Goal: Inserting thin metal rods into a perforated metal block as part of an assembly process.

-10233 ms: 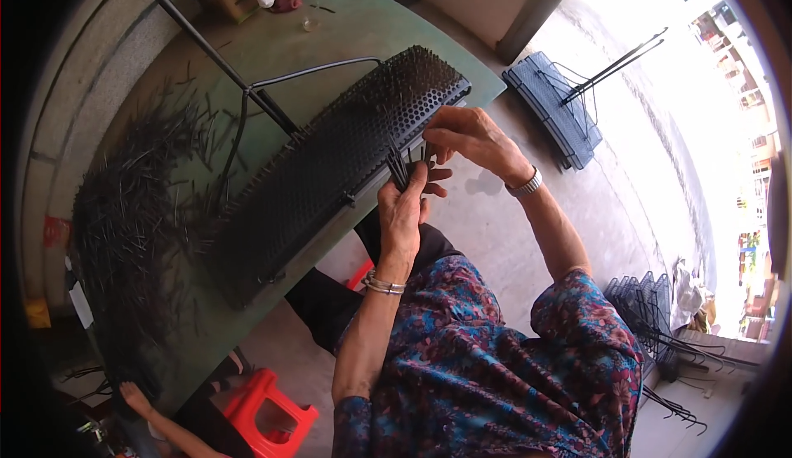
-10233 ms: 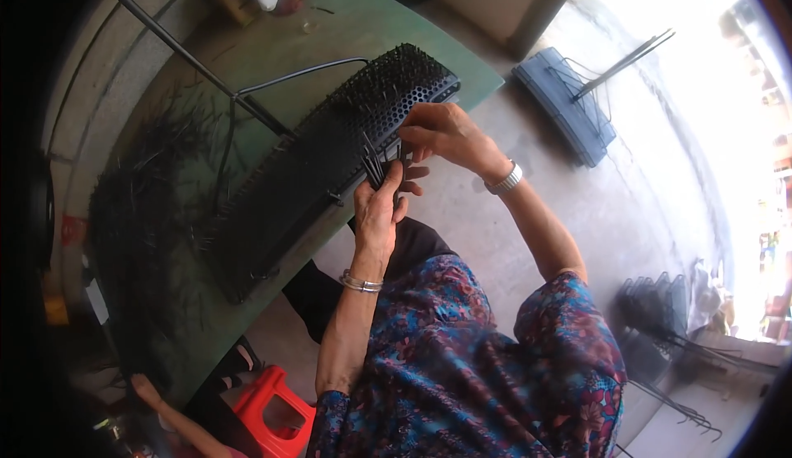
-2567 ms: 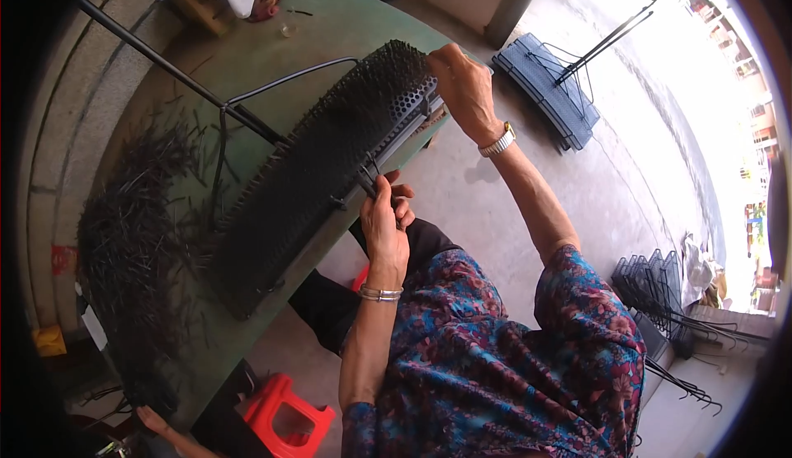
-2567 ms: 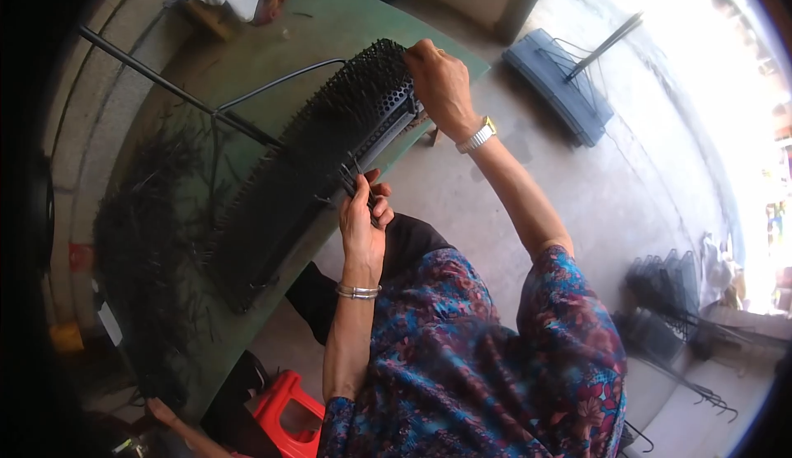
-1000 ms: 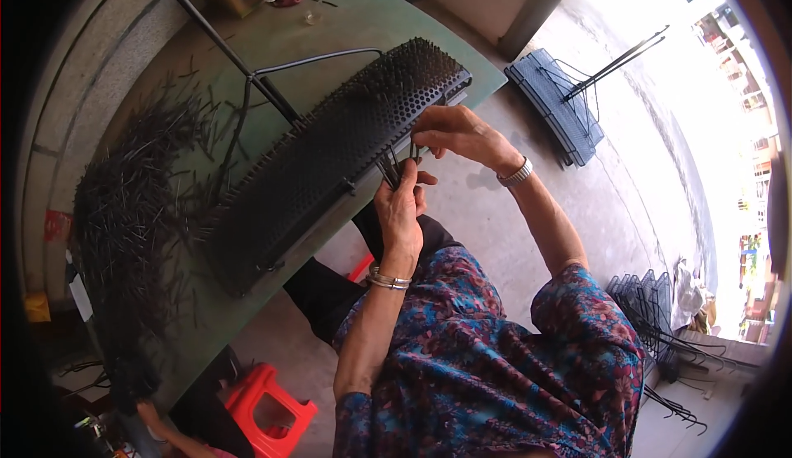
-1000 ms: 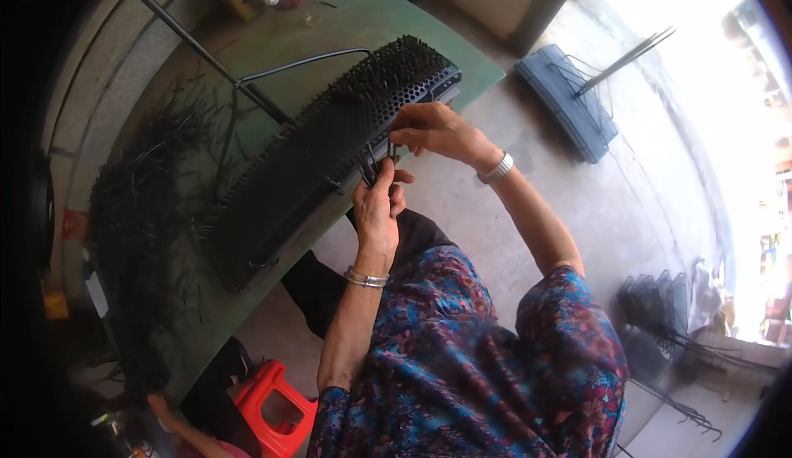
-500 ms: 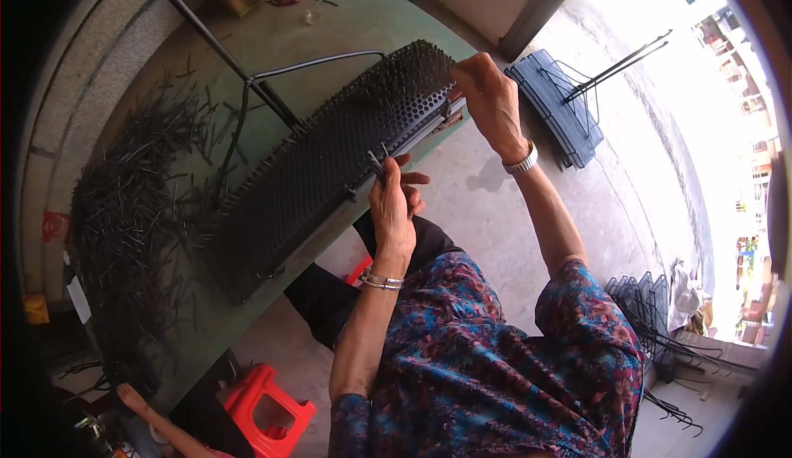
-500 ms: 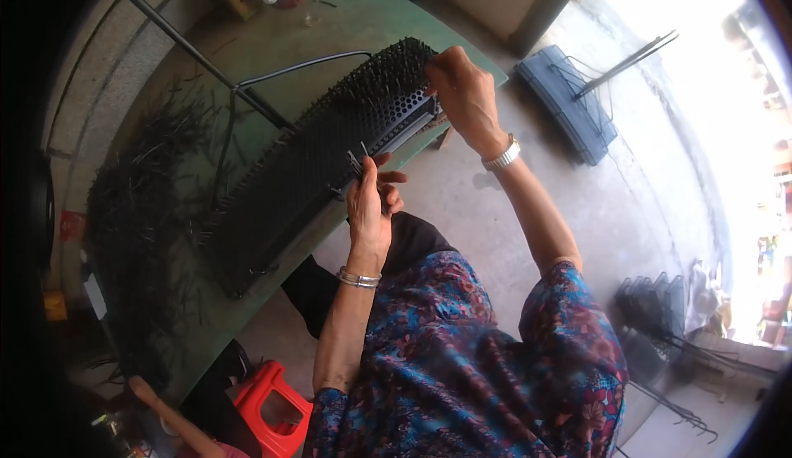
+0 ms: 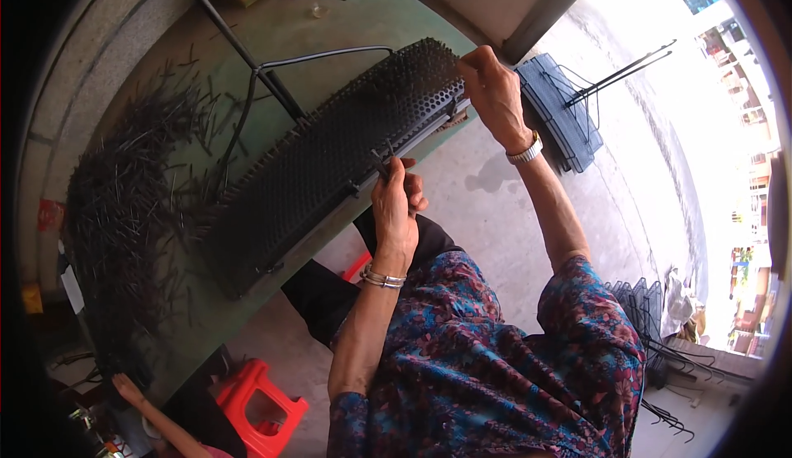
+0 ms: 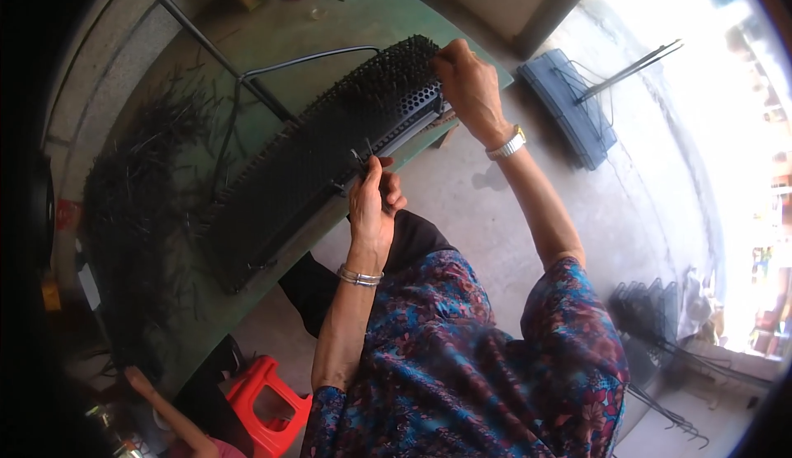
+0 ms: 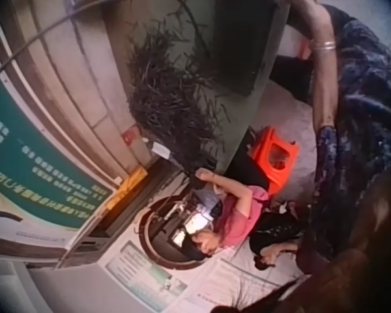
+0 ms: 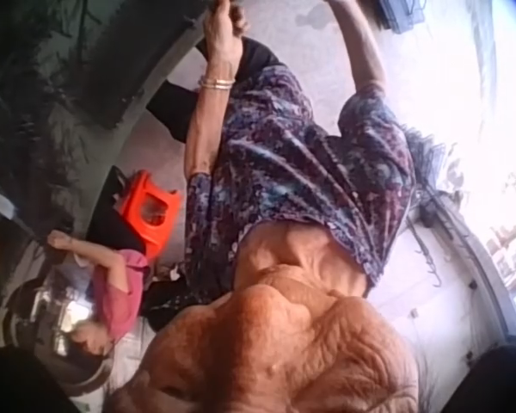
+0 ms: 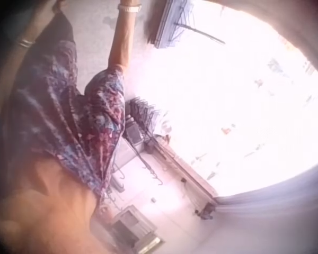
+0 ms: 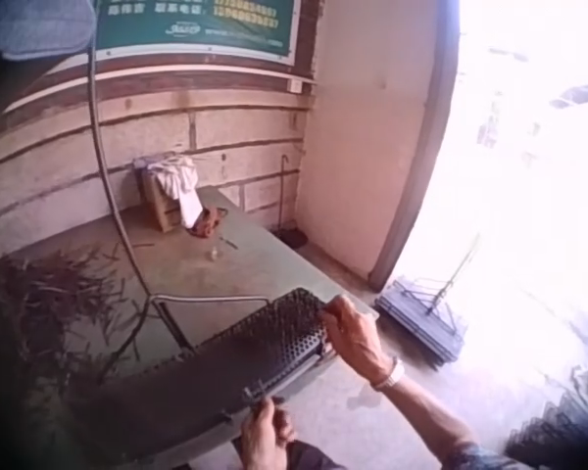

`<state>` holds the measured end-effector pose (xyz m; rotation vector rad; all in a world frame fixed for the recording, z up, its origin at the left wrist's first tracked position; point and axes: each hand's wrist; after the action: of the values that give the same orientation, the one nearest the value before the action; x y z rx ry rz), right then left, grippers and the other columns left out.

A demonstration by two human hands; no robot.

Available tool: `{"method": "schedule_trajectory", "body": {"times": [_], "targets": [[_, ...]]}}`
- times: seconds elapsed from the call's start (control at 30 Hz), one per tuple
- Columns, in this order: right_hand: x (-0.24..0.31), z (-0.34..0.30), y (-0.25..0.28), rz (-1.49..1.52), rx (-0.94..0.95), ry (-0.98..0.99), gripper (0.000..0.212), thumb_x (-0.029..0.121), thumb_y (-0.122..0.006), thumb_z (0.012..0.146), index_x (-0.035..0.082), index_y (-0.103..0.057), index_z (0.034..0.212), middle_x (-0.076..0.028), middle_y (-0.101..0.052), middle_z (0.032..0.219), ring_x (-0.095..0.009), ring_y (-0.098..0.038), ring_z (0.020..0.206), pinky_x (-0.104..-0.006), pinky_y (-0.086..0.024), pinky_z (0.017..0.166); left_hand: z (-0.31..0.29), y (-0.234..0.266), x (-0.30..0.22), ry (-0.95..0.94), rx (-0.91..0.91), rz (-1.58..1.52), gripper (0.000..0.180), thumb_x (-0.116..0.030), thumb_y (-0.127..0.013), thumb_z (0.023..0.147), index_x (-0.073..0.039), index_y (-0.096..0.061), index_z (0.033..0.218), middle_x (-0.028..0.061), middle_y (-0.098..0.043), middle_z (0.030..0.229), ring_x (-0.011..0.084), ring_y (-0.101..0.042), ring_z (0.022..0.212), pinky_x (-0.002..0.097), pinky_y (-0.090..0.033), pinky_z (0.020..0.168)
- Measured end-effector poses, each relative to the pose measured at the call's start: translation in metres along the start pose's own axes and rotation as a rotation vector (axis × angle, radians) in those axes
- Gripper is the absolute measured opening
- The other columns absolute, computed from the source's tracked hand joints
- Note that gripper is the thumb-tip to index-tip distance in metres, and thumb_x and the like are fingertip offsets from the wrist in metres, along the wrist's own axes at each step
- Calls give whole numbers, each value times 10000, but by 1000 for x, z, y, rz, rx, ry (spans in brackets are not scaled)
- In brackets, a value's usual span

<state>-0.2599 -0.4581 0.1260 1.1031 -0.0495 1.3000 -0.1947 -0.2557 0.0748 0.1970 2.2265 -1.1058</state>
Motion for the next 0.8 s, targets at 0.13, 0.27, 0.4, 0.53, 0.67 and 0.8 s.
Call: {"method": "schedule_trajectory", "body": {"times": [0.13,0.27,0.4,0.53,0.67,0.8], "targets": [[2,2,0,47,1,-50,115,142,-587,897,29,-584,920,-68,-619,651,-125,-601,563,-275,-470,549,-1,0,0,21,6,-12,266,-314,-515,998,-59,-569,944,-46,-353,587,47,-290,483,215,-253,458],[-5,1,-6,116,-37,-38,111,141,-588,902,33,-583,923,-63,-610,645,-120,-595,558,-277,-466,544,-2,-1,5,52,12,-15,270,-321,-504,1002,-62,-561,951,-55,-313,582,43,-242,472,220,-221,444],[-7,-1,-10,34,-20,-14,111,141,-585,907,31,-577,922,-62,-615,661,-119,-596,559,-275,-463,542,-2,-2,10,66,19,-24,277,-345,-495,1005,-81,-555,947,-70,-283,579,40,-210,462,220,-183,431],[-7,-1,-10,15,-23,27,114,149,-582,912,36,-573,918,-54,-613,636,-130,-606,562,-273,-461,546,-3,0,9,69,22,-28,271,-340,-501,1003,-80,-556,951,-70,-293,579,41,-216,458,217,-178,420],[0,0,-8,120,9,-45,111,144,-583,909,33,-576,921,-66,-658,659,-147,-618,577,-281,-468,557,-7,-4,7,79,-1,-28,268,-330,-511,999,-68,-558,964,-49,-353,601,42,-272,467,207,-200,419],[2,3,-3,106,44,-50,120,141,-574,911,22,-572,916,-82,-696,721,-146,-636,612,-280,-471,571,-6,-2,8,83,11,-29,270,-318,-515,997,-52,-560,986,-29,-398,627,45,-321,481,205,-222,425]]}}
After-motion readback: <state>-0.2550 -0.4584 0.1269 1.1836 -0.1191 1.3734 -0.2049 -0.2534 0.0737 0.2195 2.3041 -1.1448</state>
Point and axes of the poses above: each hand's wrist, its own z-axis towards the middle knuckle, its own y-axis out of the back of the hand, x = y × z
